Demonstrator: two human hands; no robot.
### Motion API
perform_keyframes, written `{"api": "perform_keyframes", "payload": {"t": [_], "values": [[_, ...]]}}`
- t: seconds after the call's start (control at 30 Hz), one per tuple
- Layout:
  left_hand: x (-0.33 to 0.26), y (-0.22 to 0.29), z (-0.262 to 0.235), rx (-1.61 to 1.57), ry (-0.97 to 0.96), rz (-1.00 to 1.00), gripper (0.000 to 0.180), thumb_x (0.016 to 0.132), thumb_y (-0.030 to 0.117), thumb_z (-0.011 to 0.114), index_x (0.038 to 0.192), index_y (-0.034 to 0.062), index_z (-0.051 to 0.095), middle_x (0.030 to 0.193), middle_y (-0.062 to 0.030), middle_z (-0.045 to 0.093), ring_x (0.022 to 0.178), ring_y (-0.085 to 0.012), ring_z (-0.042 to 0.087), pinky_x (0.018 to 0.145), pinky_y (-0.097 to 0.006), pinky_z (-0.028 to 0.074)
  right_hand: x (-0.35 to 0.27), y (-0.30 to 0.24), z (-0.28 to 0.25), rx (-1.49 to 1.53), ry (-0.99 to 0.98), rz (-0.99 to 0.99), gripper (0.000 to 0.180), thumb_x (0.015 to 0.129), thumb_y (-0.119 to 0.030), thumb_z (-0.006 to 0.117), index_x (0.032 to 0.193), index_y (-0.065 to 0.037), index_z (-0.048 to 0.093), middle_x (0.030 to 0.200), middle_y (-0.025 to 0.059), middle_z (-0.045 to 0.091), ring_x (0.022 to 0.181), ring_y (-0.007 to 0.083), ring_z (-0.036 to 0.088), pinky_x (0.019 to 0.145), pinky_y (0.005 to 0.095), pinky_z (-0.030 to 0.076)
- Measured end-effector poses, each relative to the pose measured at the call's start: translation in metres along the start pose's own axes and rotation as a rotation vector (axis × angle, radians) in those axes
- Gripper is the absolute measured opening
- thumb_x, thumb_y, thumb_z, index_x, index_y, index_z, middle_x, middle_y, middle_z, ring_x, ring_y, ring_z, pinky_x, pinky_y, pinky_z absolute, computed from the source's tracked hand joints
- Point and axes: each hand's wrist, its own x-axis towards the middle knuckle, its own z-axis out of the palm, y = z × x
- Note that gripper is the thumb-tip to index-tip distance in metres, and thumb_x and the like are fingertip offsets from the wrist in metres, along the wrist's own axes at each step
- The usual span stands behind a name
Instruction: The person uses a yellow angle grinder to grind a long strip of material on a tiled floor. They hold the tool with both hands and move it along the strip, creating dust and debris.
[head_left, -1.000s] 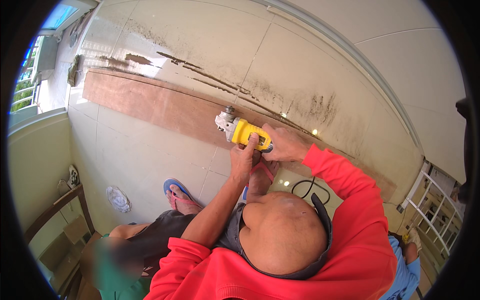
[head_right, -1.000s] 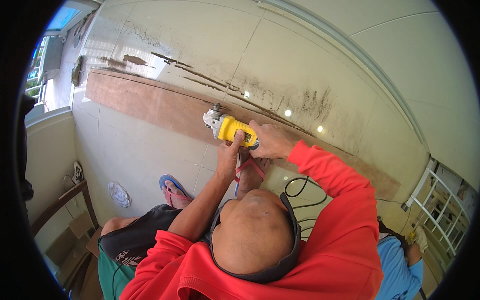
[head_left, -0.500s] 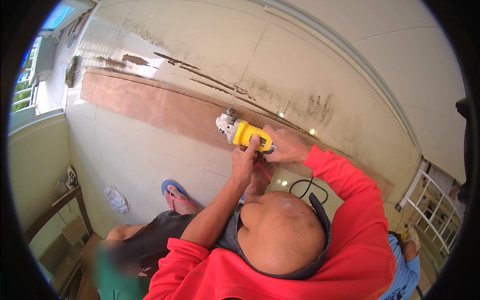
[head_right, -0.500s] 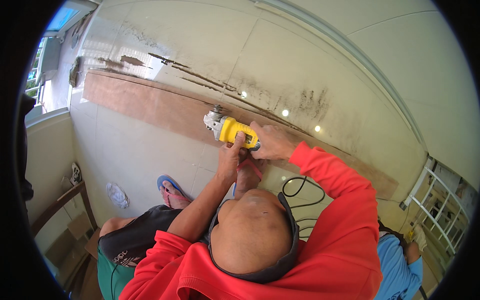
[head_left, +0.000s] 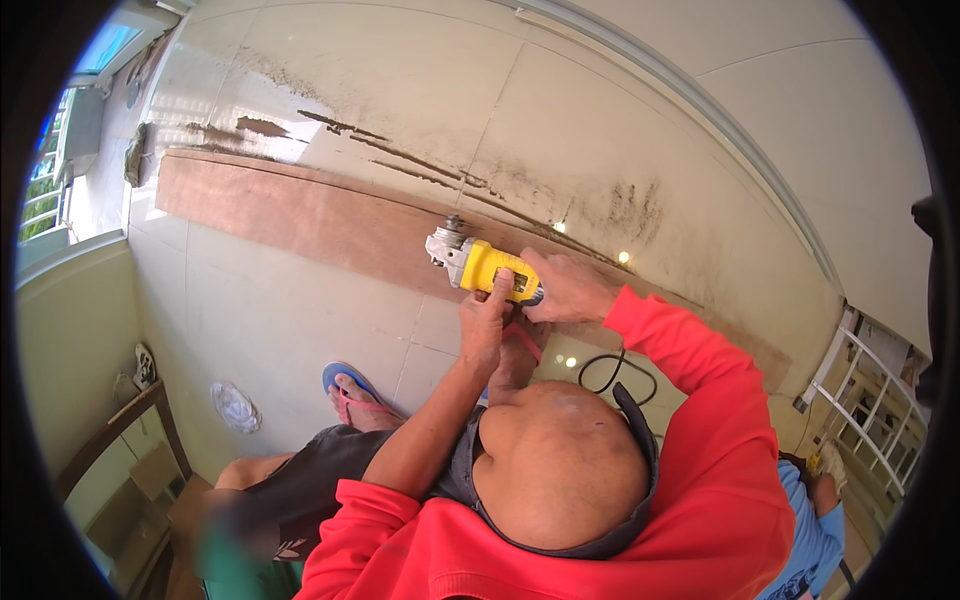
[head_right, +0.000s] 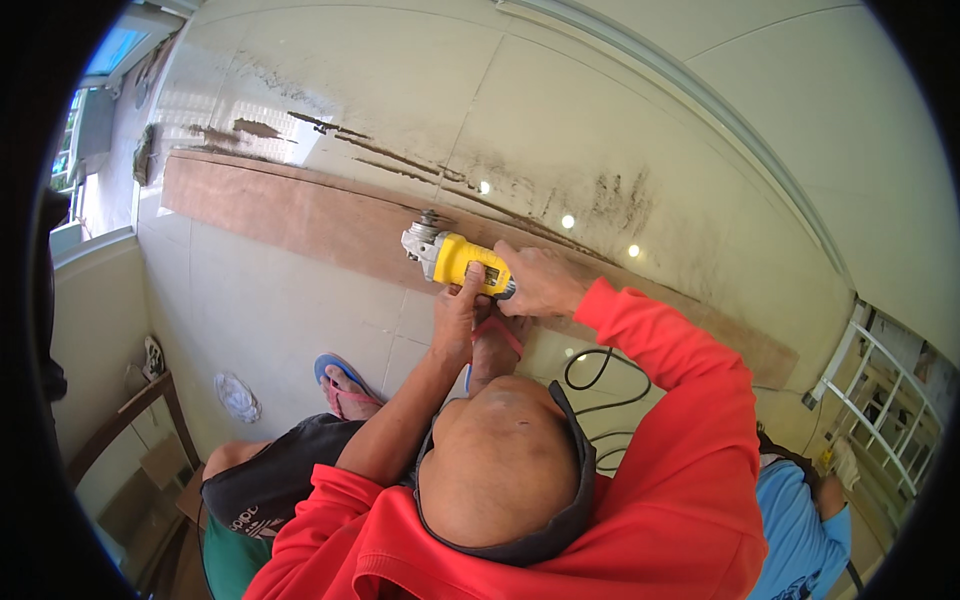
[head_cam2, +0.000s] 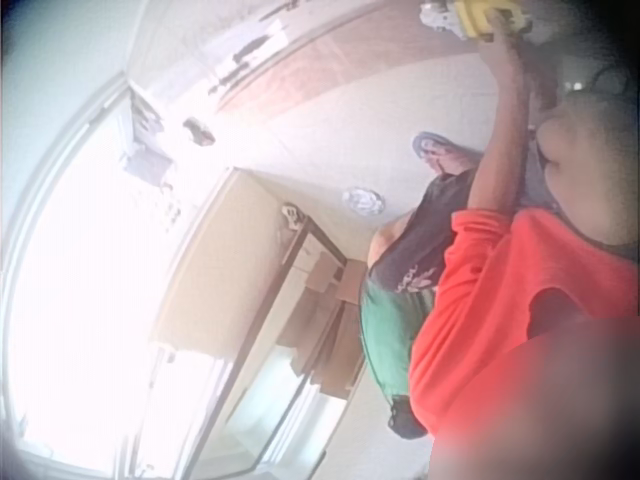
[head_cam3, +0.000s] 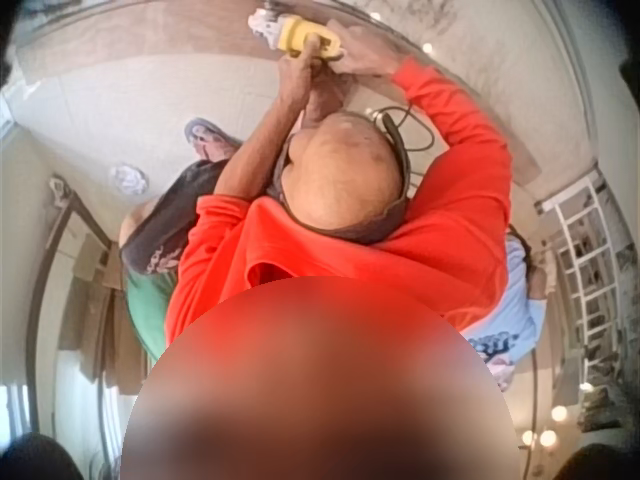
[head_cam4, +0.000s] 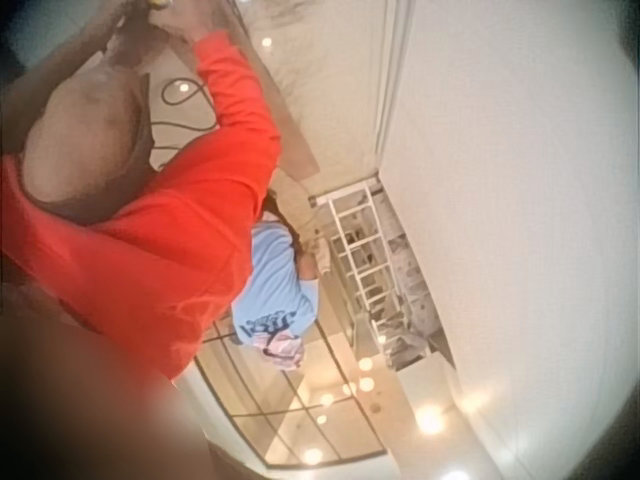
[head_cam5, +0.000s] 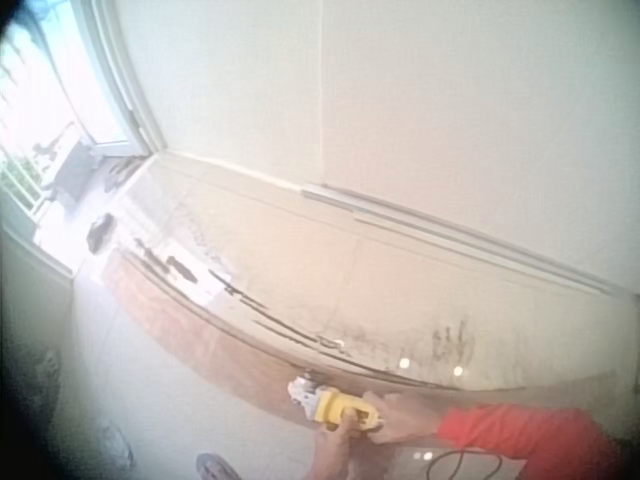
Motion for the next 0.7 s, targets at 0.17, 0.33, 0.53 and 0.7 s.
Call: {"api": "perform_keyframes", "payload": {"t": [0.17,0.33,0.53,0.7], "values": [[-0.0017,0.0024,0.0012,-0.012,-0.012,0.010,0.042,0.093,0.048,0.084,0.092,0.0098,0.067,0.073,0.0052,0.056,0.062,-0.0038,0.046,0.056,-0.023,0.036,0.0002,0.0006,0.0031,-0.011,0.026,-0.018,0.070,0.070,-0.033,0.083,0.123,-0.002,0.050,0.089,0.0277,0.071,0.088,0.0513,0.069,0.078,0.0580,0.054],[-0.0024,0.0037,0.0006,-0.032,-0.050,0.021,0.039,0.095,0.047,0.083,0.090,0.0120,0.066,0.072,0.0069,0.054,0.060,-0.0035,0.043,0.054,-0.024,0.031,-0.0007,0.0005,0.0019,-0.008,0.012,-0.009,0.068,0.070,-0.032,0.082,0.122,-0.001,0.051,0.088,0.0276,0.072,0.087,0.0507,0.070,0.078,0.0580,0.054],[-0.0037,0.0042,0.0044,-0.019,-0.042,0.037,0.038,0.095,0.047,0.082,0.089,0.0136,0.065,0.070,0.0074,0.053,0.059,-0.0038,0.042,0.054,-0.024,0.031,-0.0022,0.0023,0.0028,0.010,0.031,-0.017,0.066,0.069,-0.031,0.082,0.120,-0.001,0.052,0.086,0.0271,0.072,0.084,0.0499,0.070,0.074,0.0577,0.055],[-0.0025,0.0036,0.0017,0.001,-0.052,0.029,0.038,0.095,0.047,0.082,0.090,0.0135,0.065,0.071,0.0068,0.053,0.061,-0.0043,0.043,0.056,-0.025,0.033,-0.0014,0.0065,0.0071,-0.021,0.049,-0.025,0.065,0.070,-0.032,0.082,0.119,-0.002,0.052,0.086,0.0264,0.072,0.083,0.0497,0.070,0.072,0.0575,0.055]]}}
